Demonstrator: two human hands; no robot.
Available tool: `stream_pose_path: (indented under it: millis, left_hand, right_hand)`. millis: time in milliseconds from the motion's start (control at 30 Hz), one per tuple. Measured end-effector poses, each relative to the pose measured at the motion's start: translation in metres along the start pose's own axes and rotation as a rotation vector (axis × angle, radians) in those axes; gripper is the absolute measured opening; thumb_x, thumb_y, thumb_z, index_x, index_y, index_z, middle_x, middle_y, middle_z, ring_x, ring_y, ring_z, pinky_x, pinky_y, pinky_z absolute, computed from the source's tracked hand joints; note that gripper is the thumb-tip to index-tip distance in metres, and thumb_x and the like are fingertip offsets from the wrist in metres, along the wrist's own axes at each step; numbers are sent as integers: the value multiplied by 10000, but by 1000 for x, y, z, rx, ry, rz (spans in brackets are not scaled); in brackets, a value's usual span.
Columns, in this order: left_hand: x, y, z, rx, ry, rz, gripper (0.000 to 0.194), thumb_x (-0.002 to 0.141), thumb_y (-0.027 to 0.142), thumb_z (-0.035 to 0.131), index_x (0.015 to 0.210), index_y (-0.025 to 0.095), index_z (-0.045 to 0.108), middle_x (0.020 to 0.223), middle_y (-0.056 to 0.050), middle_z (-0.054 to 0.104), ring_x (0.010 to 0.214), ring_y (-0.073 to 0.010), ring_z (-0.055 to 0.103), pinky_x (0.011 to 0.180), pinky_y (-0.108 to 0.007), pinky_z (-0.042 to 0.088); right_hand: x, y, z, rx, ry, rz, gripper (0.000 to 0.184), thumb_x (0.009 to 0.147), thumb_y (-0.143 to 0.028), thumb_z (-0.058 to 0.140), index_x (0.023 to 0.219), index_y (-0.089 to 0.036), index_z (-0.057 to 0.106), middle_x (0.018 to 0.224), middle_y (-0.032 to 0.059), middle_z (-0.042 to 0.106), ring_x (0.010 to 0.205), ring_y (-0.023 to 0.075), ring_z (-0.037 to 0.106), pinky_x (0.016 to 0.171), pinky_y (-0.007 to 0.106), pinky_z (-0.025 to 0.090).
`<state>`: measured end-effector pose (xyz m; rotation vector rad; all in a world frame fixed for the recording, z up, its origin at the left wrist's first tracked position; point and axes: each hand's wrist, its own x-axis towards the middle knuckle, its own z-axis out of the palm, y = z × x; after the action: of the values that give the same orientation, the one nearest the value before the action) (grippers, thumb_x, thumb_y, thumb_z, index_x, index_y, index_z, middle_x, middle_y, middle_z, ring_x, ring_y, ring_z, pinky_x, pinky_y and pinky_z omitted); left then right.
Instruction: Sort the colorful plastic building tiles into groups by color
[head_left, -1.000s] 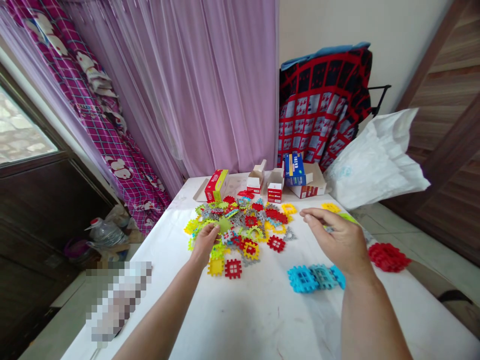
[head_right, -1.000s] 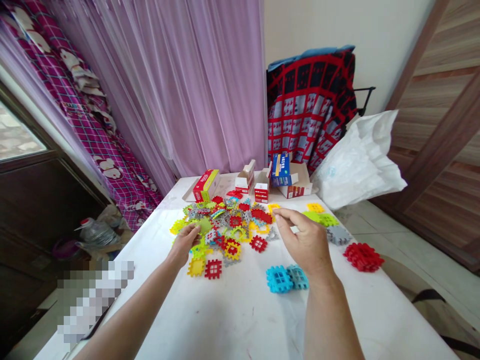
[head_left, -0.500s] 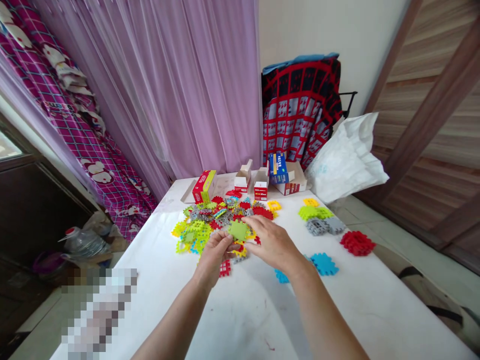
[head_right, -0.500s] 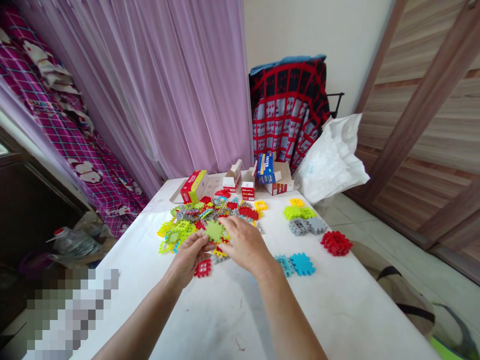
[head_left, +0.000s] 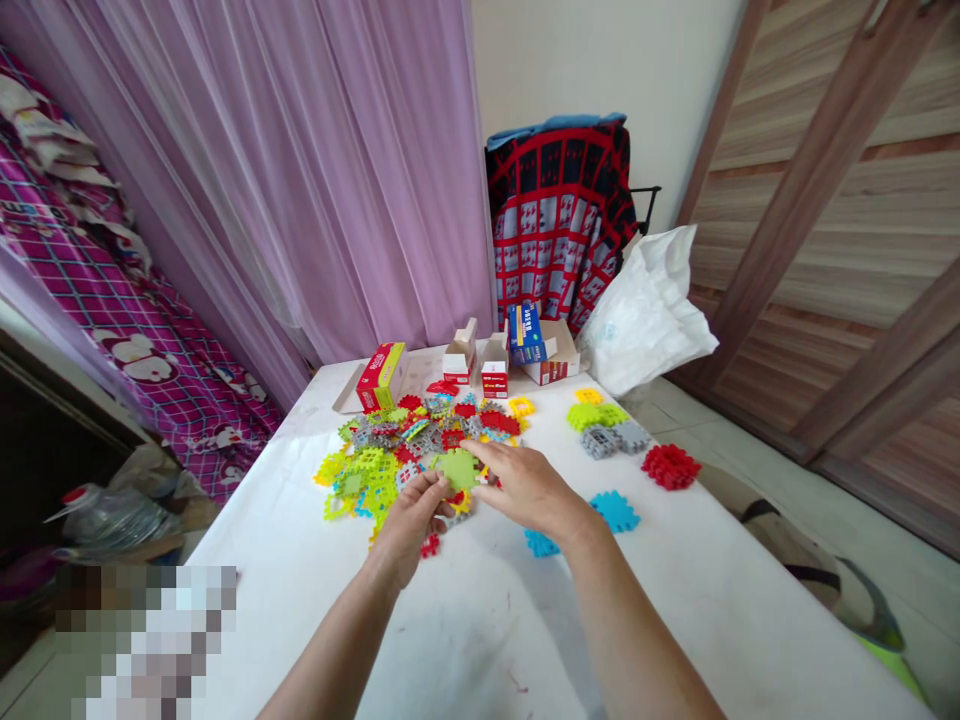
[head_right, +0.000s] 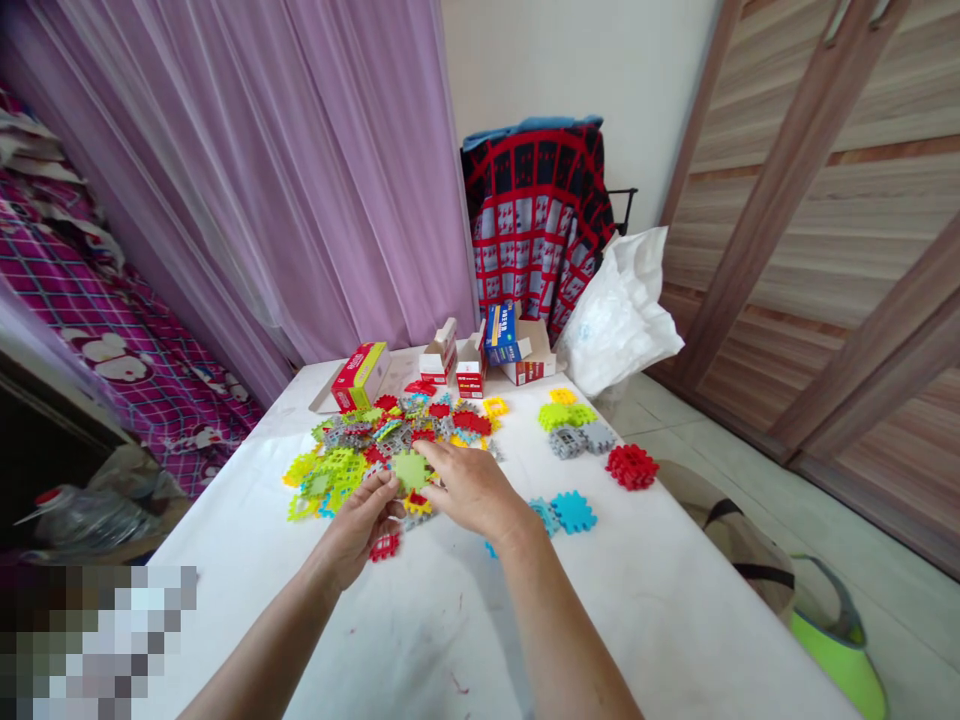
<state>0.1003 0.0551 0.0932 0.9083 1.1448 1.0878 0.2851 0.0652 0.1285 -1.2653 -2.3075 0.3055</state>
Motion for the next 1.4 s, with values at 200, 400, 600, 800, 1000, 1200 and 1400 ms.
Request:
stream_pose_path:
  millis: [200, 400, 600, 800, 1000, 1200, 1400]
  left_hand:
    - [-4, -1, -2, 133, -54, 36, 475, 579, 588, 763, 709, 176, 566, 535, 48, 583, 406, -43, 442, 399, -155, 313]
    - [-4, -7, -4, 164, -34, 33, 482, 565, 594, 772, 701, 171, 583, 512, 40, 584, 400, -43, 432, 391, -154, 307]
    - [-5, -12, -6, 200, -57, 32, 462, 614, 593, 738, 762, 171, 625, 573, 29, 614, 417, -45, 462, 395, -152, 325]
    - [-1, -32, -27, 474, 62, 227, 379, 748, 553, 620, 883, 201, 655, 751, -26, 707, 602, -139, 618, 511, -232, 470]
    - [-6, -67, -60, 1148, 67, 783, 217, 870, 310, 523, 1007, 255, 682, 1029, -75, 733, 1045, -261, 636, 940, -443, 474]
    - [-10, -95, -75, 1342, 93, 896, 256, 887, 235, 506, 1094, 265, 654, 1183, -71, 693, 1175, -283, 576, 1001, -522, 419]
    - [-5, -99, -79, 1317, 93, 972, 255, 879, 210, 508, 1084, 265, 649, 1167, -62, 701, 1154, -275, 592, 973, -498, 454]
  right_hand:
    - [-3, -4, -4, 27, -51, 4, 501, 808, -254, 602, 1303, -244, 524, 1226, 71, 623, 1092, 225, 583, 907, 338, 438]
    - [-1, -13, 3, -55, -19, 23, 391, 773, -320, 675, 1147, -248, 586, 1124, 55, 562, 979, 201, 563, 804, 306, 434]
    - [1, -4, 7, -30, -60, 21, 392, 787, -272, 653, 1171, -264, 576, 1061, 39, 561, 982, 192, 557, 809, 286, 414]
    - [1, 11, 10, -42, -44, 72, 476, 763, -235, 654, 1227, -243, 545, 1154, 67, 575, 1038, 214, 562, 839, 298, 418]
    - [-4, 41, 10, -106, -4, 235, 508, 773, -250, 648, 1265, -251, 521, 1185, 71, 574, 1084, 218, 553, 872, 307, 414]
    - [-8, 78, 10, -262, -12, 373, 465, 741, -231, 660, 1199, -236, 585, 1219, 98, 550, 1096, 248, 532, 912, 364, 396]
    - [-4, 132, -26, -433, -45, 476, 472, 735, -291, 669, 1198, -232, 602, 1380, 134, 462, 1217, 322, 467, 958, 441, 387]
